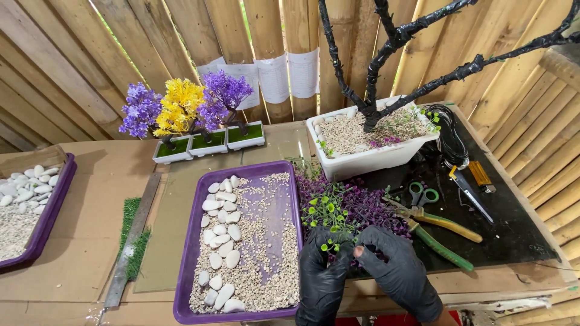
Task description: The person arranges small artificial plants and white stones into a rectangular white pot containing a black bonsai tree. They use pliers to trim the stems of the purple and green plants before inserting them into the gravel substrate. The person also places white stones around the base of the tree and adjusts the branches.
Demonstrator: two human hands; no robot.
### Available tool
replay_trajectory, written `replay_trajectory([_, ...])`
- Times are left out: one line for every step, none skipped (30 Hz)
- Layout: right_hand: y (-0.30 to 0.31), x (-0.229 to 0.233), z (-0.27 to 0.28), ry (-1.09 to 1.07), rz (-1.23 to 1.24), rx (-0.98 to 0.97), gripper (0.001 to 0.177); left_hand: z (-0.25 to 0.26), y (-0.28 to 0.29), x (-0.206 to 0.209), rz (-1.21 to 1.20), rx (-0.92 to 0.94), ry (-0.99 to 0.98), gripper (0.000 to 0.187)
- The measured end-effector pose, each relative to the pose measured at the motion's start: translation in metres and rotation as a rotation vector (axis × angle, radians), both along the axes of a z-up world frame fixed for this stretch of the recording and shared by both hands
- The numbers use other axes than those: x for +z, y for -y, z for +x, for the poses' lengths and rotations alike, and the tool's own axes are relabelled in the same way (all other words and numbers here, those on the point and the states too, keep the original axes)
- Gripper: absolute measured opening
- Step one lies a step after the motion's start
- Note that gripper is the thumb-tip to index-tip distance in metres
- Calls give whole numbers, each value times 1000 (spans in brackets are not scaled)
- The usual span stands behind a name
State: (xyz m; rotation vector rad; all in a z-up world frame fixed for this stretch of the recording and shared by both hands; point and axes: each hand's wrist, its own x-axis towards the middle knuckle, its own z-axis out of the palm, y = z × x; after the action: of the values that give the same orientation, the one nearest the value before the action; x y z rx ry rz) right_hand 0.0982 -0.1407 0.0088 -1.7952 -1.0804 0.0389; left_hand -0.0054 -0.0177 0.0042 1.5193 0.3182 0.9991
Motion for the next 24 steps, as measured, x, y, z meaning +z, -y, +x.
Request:
replay_trajectory([1,-3,0,1,-22,-14,25,-1,0,9,39,-8,32,12])
replay_trajectory([1,0,-1,2,-18,-15,25,0,1,3,43,-9,33,12])
replay_trajectory([1,3,-2,-7,-1,-1,24,1,2,-3,-56,11,6,13])
replay_trajectory([3,6,-3,-15,13,10,25,3,3,-10,-159,29,-20,16])
replay_trajectory([3,8,-3,-15,14,7,25,5,2,-25,-158,25,-21,16])
replay_trajectory([4,9,-4,-29,22,19,23,8,0,-40,-101,45,44,25])
replay_trajectory([4,10,-4,-43,30,31,21,11,-2,-55,-45,65,109,34])
replay_trajectory([4,9,-2,-42,31,28,21,10,-1,-39,-44,62,110,34])
replay_trajectory([4,7,0,-44,21,20,22,9,0,-24,-11,40,82,25])
replay_trajectory([5,6,2,-48,11,11,23,9,1,-9,22,17,53,16])
replay_trajectory([4,7,2,-48,12,8,23,11,1,-29,23,13,53,16])
replay_trajectory([5,8,2,-39,11,-3,24,14,2,-49,14,58,-4,28])
replay_trajectory([5,10,2,-31,11,-15,26,17,3,-70,5,104,-60,41])
replay_trajectory([6,12,3,-31,8,-21,26,15,3,-41,3,97,-61,41])
replay_trajectory([6,15,3,-42,1,-31,26,13,3,-12,-19,18,-53,21])
replay_trajectory([7,16,3,-53,-6,-39,27,11,3,16,-40,-58,-46,9])
replay_trajectory([8,18,3,-54,-7,-44,27,12,4,14,-41,-63,-47,9])
replay_trajectory([9,21,2,-32,25,-49,23,14,5,13,5,-32,7,6])
replay_trajectory([9,23,2,-10,57,-54,20,15,7,13,52,-2,61,4])
replay_trajectory([11,23,5,-10,54,-56,20,17,8,17,49,-4,61,4])
replay_trajectory([14,23,7,20,54,-60,19,19,11,21,-1,-33,20,3])
replay_trajectory([17,23,10,50,52,-65,18,22,13,24,-53,-63,-21,4])
replay_trajectory([19,25,11,50,48,-67,18,24,16,20,-57,-66,-21,4])
replay_trajectory([22,28,13,67,56,-62,19,26,19,16,-200,-105,-89,10])
